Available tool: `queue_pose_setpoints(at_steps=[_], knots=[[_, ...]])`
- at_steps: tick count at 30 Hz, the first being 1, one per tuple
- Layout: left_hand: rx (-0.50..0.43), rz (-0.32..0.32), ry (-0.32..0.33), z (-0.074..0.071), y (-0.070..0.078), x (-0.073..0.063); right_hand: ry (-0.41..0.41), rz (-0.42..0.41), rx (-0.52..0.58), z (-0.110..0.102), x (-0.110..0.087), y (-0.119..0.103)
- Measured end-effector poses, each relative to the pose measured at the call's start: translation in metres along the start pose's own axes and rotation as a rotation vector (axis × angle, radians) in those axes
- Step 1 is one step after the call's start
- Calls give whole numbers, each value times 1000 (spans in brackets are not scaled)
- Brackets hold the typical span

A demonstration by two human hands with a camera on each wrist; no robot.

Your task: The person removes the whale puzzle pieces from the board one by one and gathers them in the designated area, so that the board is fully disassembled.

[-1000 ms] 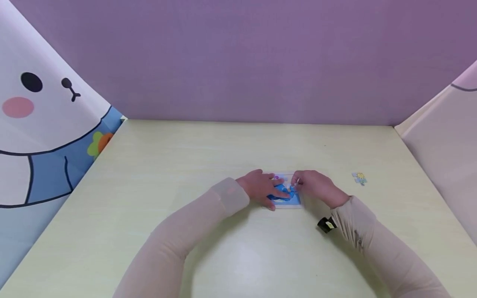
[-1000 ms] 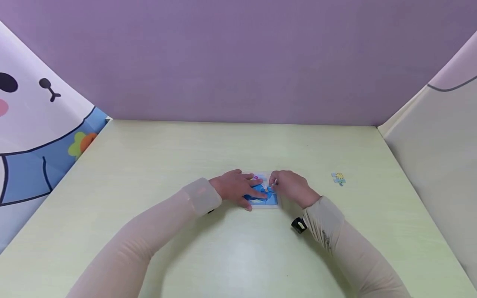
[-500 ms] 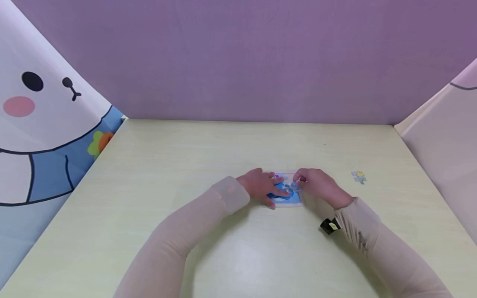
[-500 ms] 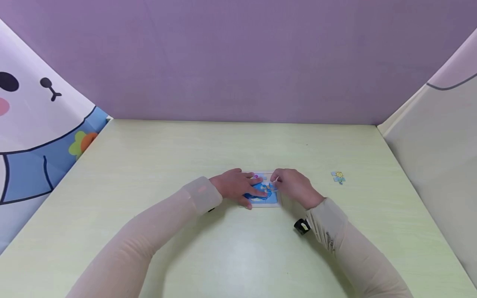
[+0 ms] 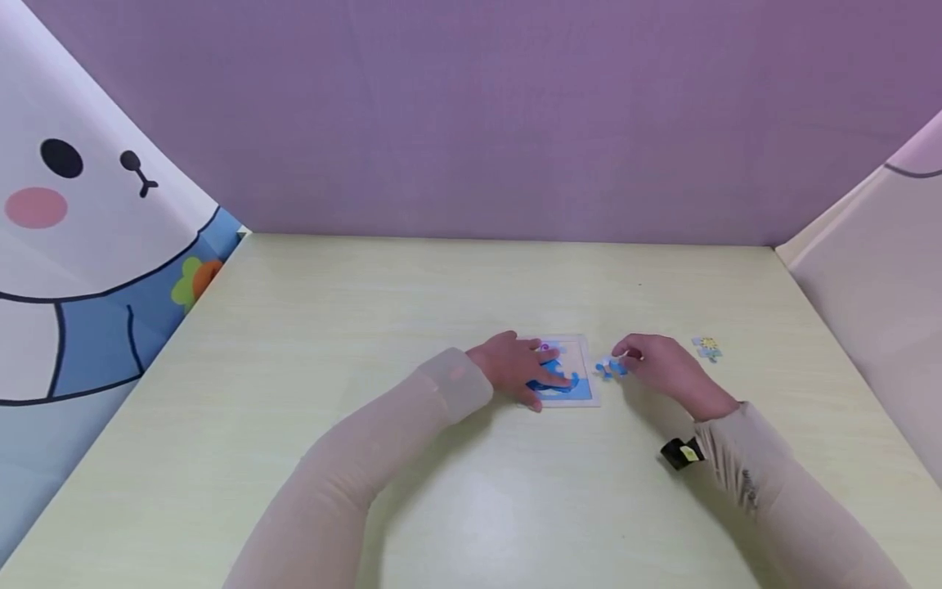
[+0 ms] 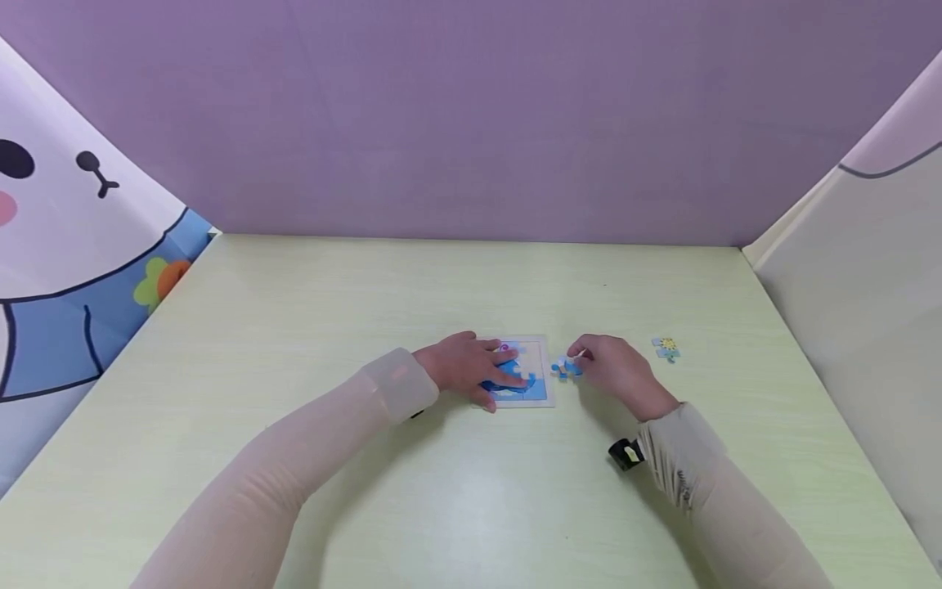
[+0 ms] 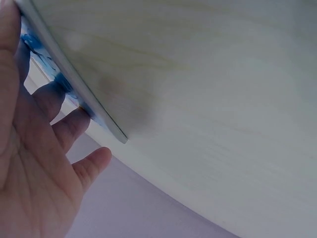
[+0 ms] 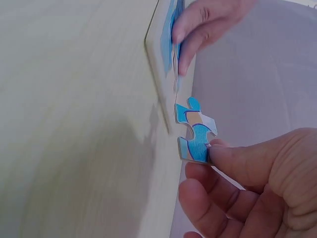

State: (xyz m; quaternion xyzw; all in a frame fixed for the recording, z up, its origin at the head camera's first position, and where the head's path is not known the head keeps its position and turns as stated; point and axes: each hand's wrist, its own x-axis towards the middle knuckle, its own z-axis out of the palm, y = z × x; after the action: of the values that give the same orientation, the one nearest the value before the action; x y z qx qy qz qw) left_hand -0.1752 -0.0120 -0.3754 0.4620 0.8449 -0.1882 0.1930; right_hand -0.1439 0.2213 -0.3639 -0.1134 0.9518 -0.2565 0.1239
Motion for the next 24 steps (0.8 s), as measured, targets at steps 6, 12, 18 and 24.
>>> queue_pose_setpoints(at_steps=[6,12,18,24], knots=[[13,-5,7,0,1,0,55,-33,3,-8,-10,16],[63,-19,6,2,3,-2,61,-47,6,-11,-17,29],[82,-31,8,3,4,-4,65,-54,5,-15,-19,46],[57,-28,23,4,4,-4,36,-34,-14,-23,-23,61]])
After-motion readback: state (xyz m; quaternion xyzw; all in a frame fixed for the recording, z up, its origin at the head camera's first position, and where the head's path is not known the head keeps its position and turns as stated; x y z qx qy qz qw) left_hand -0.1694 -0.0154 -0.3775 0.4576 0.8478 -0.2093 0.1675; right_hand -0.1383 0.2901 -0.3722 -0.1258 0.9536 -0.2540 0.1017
